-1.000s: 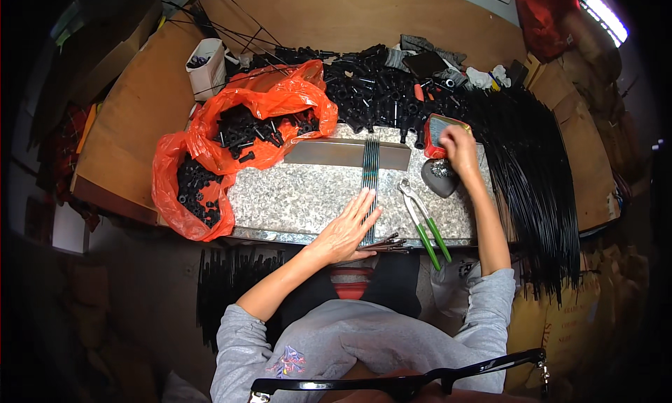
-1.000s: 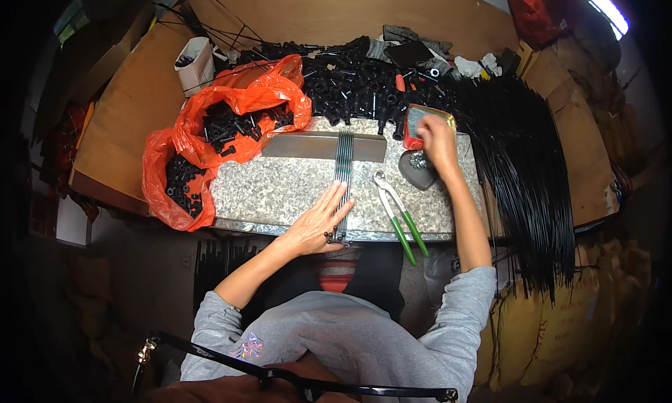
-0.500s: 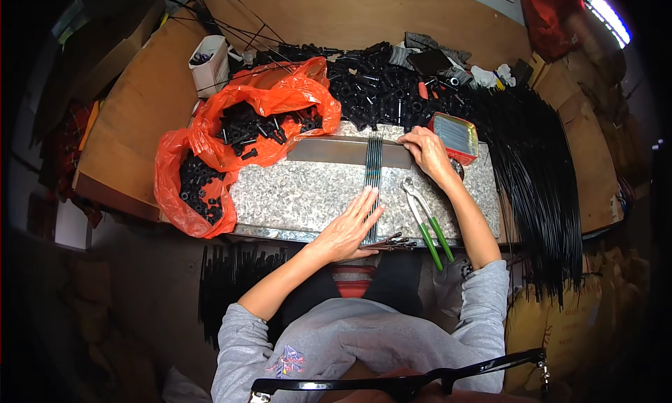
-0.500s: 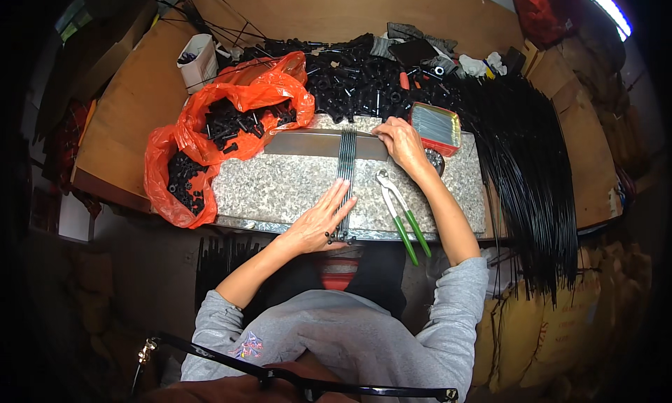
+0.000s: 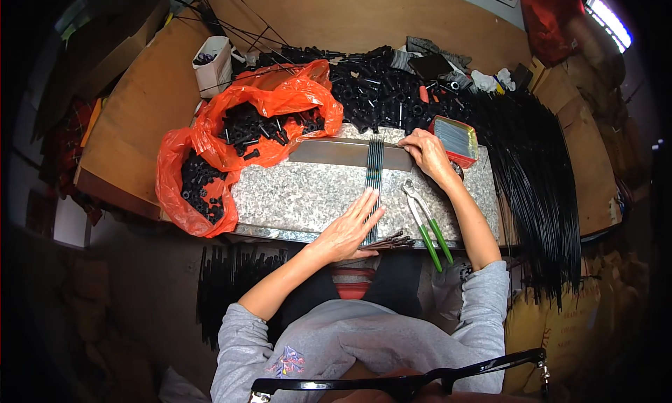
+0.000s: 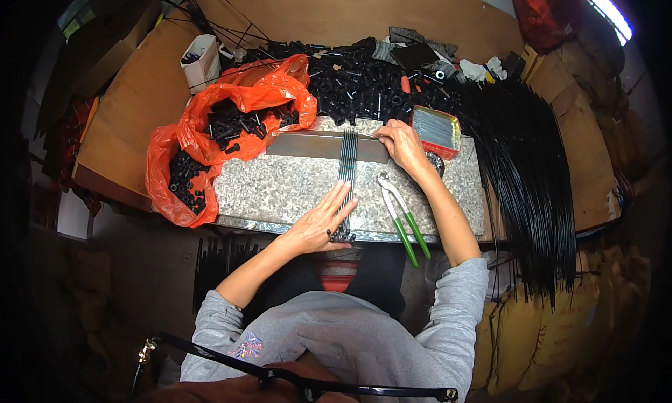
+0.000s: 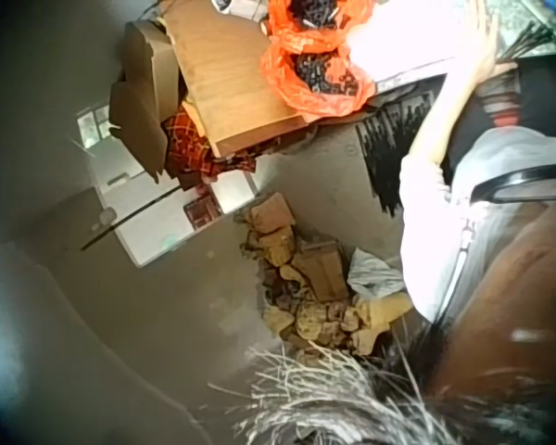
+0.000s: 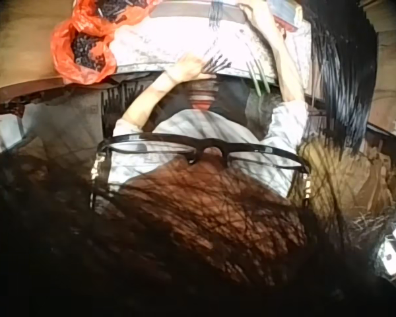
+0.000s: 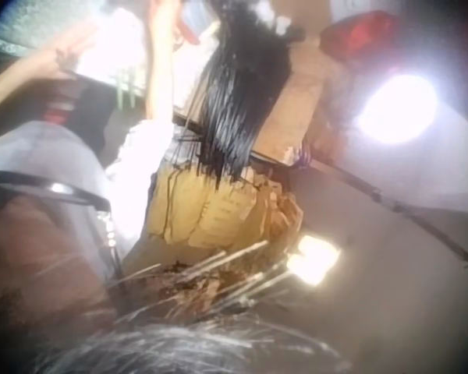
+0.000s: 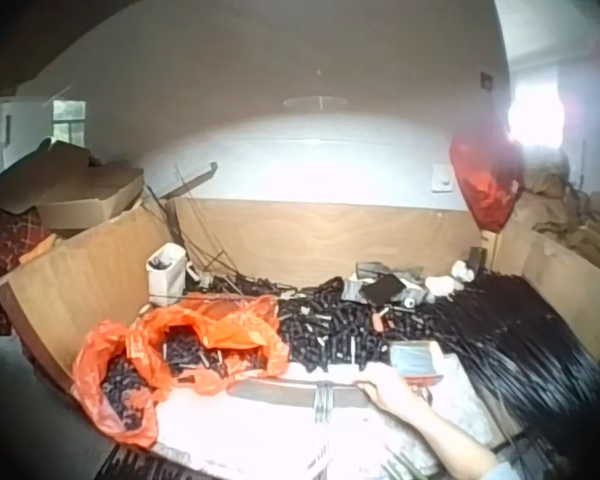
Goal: The person aligns a bundle of thin rods, inserts them into a plastic socket along with a wire, and secures the assembly by crimping and cutting the wire using pliers.
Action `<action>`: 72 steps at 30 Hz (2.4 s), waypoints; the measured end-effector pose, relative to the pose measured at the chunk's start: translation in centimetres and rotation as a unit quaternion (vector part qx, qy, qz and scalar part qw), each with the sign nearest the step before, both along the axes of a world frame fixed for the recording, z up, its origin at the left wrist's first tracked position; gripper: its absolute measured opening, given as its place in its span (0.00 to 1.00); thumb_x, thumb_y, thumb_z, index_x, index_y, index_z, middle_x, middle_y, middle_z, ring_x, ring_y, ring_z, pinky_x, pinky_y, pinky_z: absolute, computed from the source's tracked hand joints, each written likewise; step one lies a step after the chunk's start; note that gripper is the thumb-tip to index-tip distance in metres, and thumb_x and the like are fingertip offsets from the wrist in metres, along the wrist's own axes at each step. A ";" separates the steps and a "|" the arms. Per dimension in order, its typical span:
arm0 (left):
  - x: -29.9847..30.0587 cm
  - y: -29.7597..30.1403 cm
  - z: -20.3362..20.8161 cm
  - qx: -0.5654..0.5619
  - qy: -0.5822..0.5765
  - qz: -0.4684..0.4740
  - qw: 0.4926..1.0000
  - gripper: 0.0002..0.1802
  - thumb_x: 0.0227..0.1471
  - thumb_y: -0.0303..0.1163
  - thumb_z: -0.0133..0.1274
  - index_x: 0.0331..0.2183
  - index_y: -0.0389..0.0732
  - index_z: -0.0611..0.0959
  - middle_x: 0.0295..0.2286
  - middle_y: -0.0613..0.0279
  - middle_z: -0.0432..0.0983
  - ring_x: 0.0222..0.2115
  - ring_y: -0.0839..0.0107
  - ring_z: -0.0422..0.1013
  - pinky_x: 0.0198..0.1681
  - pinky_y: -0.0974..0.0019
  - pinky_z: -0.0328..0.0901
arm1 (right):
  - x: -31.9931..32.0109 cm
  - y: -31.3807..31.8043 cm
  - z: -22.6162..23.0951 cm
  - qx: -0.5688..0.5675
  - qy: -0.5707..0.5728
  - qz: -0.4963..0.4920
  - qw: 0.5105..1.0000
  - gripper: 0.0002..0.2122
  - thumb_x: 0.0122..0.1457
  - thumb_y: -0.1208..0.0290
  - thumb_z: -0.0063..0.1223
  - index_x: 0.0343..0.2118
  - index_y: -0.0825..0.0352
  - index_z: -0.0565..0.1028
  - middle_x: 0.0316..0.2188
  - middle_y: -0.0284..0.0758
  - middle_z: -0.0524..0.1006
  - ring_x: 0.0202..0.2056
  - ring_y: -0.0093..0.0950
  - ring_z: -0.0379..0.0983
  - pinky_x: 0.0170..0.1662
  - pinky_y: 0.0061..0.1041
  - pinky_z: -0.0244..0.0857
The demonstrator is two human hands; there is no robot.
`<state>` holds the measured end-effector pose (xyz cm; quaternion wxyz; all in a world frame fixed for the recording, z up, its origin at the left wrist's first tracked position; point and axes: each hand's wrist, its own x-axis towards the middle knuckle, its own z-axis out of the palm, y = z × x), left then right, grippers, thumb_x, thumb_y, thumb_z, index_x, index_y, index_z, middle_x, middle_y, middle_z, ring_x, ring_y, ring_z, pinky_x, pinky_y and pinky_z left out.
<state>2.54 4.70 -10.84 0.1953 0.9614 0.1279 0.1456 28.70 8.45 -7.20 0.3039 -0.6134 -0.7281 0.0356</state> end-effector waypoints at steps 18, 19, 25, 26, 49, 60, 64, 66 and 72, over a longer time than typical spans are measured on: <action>0.0 0.0 0.1 0.030 0.011 0.000 0.999 0.50 0.36 0.50 0.58 0.52 0.27 0.56 0.54 0.34 0.43 0.58 0.46 0.40 0.59 0.57 0.41 | 0.0 0.1 0.4 -0.023 0.017 0.012 1.000 0.08 0.44 0.82 0.50 0.28 0.65 0.77 0.22 0.37 0.71 0.29 0.35 0.70 0.32 0.30 0.63; 0.0 0.0 0.2 0.030 0.010 0.000 1.000 0.50 0.36 0.50 0.58 0.52 0.27 0.56 0.54 0.34 0.43 0.58 0.46 0.40 0.59 0.57 0.41 | 0.1 0.2 0.4 -0.023 0.017 0.012 1.000 0.08 0.44 0.82 0.50 0.28 0.65 0.77 0.22 0.37 0.71 0.29 0.35 0.70 0.32 0.30 0.63; 0.0 0.0 0.0 0.014 0.015 0.002 1.000 0.51 0.36 0.48 0.60 0.54 0.31 0.53 0.55 0.36 0.40 0.58 0.46 0.39 0.59 0.57 0.42 | 0.0 0.1 0.6 -0.029 0.019 0.013 0.999 0.08 0.44 0.82 0.50 0.28 0.66 0.77 0.22 0.37 0.71 0.28 0.35 0.70 0.32 0.30 0.64; 0.1 0.0 0.0 0.014 0.015 0.002 1.000 0.51 0.36 0.48 0.60 0.54 0.31 0.53 0.55 0.36 0.40 0.58 0.46 0.39 0.59 0.57 0.42 | -0.2 0.0 0.8 -0.033 0.024 0.012 0.999 0.08 0.44 0.81 0.50 0.28 0.66 0.77 0.22 0.37 0.71 0.28 0.35 0.70 0.33 0.30 0.64; -0.5 0.6 0.0 0.014 0.009 -0.001 1.000 0.51 0.36 0.50 0.59 0.55 0.36 0.54 0.55 0.40 0.42 0.58 0.48 0.39 0.59 0.58 0.44 | -1.1 0.6 0.2 0.076 -0.071 0.019 0.994 0.07 0.43 0.80 0.52 0.27 0.64 0.77 0.22 0.35 0.68 0.30 0.33 0.67 0.34 0.30 0.63; -0.2 0.5 0.2 0.036 0.019 -0.014 0.999 0.48 0.35 0.54 0.57 0.53 0.38 0.60 0.55 0.37 0.42 0.57 0.45 0.40 0.59 0.57 0.44 | -1.0 1.1 -0.5 0.059 -0.048 0.040 0.996 0.07 0.44 0.80 0.51 0.28 0.66 0.76 0.24 0.36 0.69 0.31 0.34 0.67 0.35 0.31 0.63; -0.2 0.4 0.2 0.028 0.022 -0.001 0.999 0.47 0.36 0.53 0.57 0.53 0.38 0.60 0.54 0.36 0.42 0.57 0.46 0.40 0.59 0.58 0.43 | -1.7 0.7 -0.2 0.044 -0.054 0.039 0.997 0.08 0.43 0.82 0.50 0.29 0.67 0.75 0.25 0.37 0.69 0.31 0.35 0.67 0.36 0.32 0.63; -0.3 0.4 -0.1 0.043 0.023 0.004 0.999 0.47 0.37 0.52 0.57 0.54 0.38 0.58 0.54 0.36 0.42 0.57 0.46 0.40 0.59 0.58 0.43 | -2.0 0.6 0.3 0.023 -0.068 0.039 0.997 0.09 0.43 0.82 0.49 0.30 0.68 0.75 0.26 0.37 0.69 0.32 0.35 0.67 0.37 0.32 0.62; 0.0 0.5 -0.2 0.032 0.015 -0.002 0.999 0.50 0.35 0.51 0.58 0.55 0.40 0.56 0.55 0.37 0.41 0.57 0.46 0.40 0.59 0.58 0.43 | -1.4 1.0 0.7 0.017 -0.101 0.065 0.993 0.12 0.41 0.85 0.46 0.31 0.69 0.74 0.26 0.37 0.68 0.34 0.36 0.65 0.38 0.31 0.61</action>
